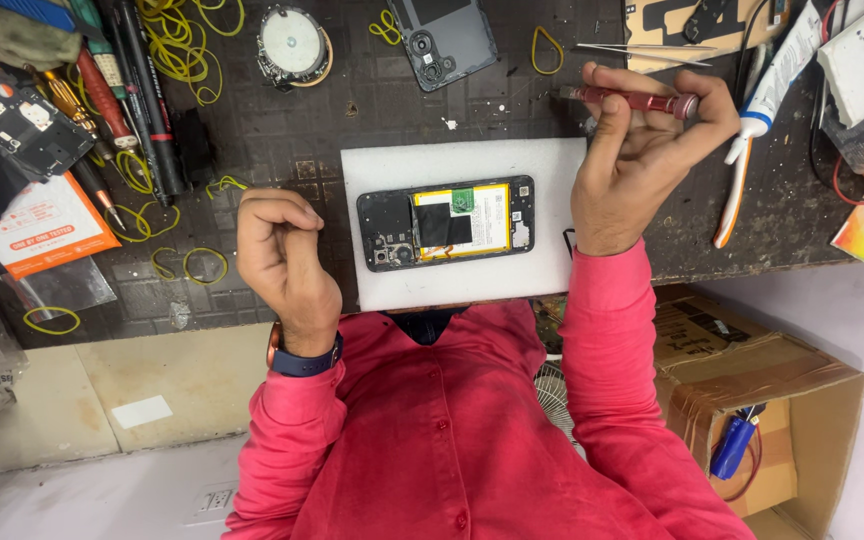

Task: The person uses a screwdriver to remove screws from a disassembled smartphone and a circular electronic component. They manipulate small parts and connectors on the workbench, handling the components one at a time.

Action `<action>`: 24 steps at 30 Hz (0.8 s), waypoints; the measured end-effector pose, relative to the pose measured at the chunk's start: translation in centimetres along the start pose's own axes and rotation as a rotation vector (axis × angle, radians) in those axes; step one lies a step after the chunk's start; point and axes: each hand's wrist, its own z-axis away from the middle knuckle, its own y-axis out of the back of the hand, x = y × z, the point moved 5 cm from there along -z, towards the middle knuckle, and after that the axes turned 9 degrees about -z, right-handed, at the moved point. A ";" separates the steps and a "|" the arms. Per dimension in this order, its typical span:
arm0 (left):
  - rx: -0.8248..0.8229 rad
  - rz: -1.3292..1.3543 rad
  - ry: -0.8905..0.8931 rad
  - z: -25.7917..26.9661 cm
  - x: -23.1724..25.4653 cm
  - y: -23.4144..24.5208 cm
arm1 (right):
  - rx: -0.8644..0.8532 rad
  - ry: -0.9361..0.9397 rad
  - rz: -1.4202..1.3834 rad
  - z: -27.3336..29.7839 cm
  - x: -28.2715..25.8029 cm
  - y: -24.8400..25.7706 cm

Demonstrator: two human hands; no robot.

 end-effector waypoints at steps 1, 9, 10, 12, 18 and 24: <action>0.000 -0.002 -0.001 0.0 0.0 0.0 | 0.000 -0.002 -0.005 0.1 0.1 0.0; 0.006 -0.002 -0.009 0.0 -0.1 0.0 | -0.010 0.003 0.030 0.1 0.2 0.0; 0.005 0.001 -0.010 0.0 -0.1 0.0 | -0.005 0.009 0.031 0.0 0.1 0.0; 0.003 0.004 -0.005 0.1 -0.2 0.1 | 0.010 0.017 0.026 0.1 -0.1 0.0; -0.003 0.006 -0.022 0.0 -0.2 0.0 | 0.100 -0.017 -0.155 -0.1 -0.1 0.3; -0.048 -0.105 -0.012 0.0 1.2 -0.2 | 0.179 -0.187 -0.312 0.3 -0.3 1.0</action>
